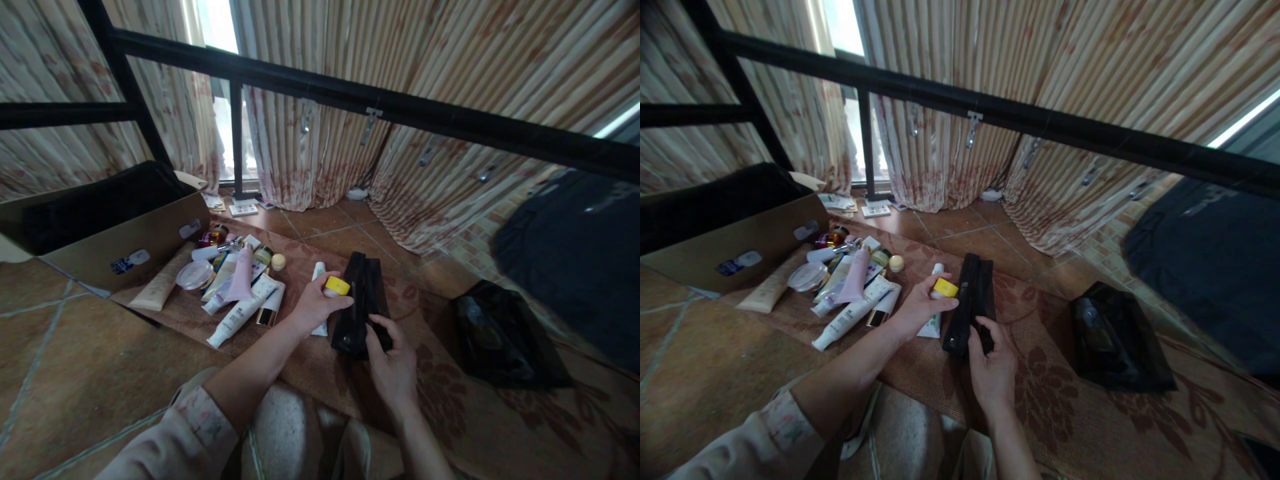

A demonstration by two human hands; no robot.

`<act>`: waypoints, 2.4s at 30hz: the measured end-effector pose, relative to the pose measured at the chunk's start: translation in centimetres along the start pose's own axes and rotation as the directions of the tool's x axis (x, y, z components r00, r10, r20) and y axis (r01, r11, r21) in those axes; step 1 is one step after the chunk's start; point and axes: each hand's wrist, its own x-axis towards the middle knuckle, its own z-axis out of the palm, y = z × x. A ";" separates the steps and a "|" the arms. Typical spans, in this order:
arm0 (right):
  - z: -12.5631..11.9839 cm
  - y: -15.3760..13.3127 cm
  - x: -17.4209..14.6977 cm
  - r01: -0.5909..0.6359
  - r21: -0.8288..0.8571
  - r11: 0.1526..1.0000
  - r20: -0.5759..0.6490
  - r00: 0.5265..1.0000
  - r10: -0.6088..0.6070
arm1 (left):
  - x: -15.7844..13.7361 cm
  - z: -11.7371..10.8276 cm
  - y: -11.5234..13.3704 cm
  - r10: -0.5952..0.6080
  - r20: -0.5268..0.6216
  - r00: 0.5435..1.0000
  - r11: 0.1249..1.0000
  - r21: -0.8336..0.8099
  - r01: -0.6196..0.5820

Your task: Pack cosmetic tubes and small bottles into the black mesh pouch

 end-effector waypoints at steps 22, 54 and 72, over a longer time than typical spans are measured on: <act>0.1 -0.1 -0.1 -0.015 0.032 0.999 -0.015 1.000 0.016 | -0.3 0.3 0.3 -0.070 0.008 0.998 0.984 -0.163 0.070; 0.0 -0.1 0.0 -0.019 0.012 1.000 -0.005 1.000 0.019 | -0.4 -0.2 0.0 0.251 -0.011 0.968 0.861 0.459 -0.218; 0.1 0.1 0.0 -0.016 0.016 1.000 -0.005 1.000 0.016 | -0.3 -0.5 -0.4 0.468 0.055 0.882 0.616 0.695 -0.370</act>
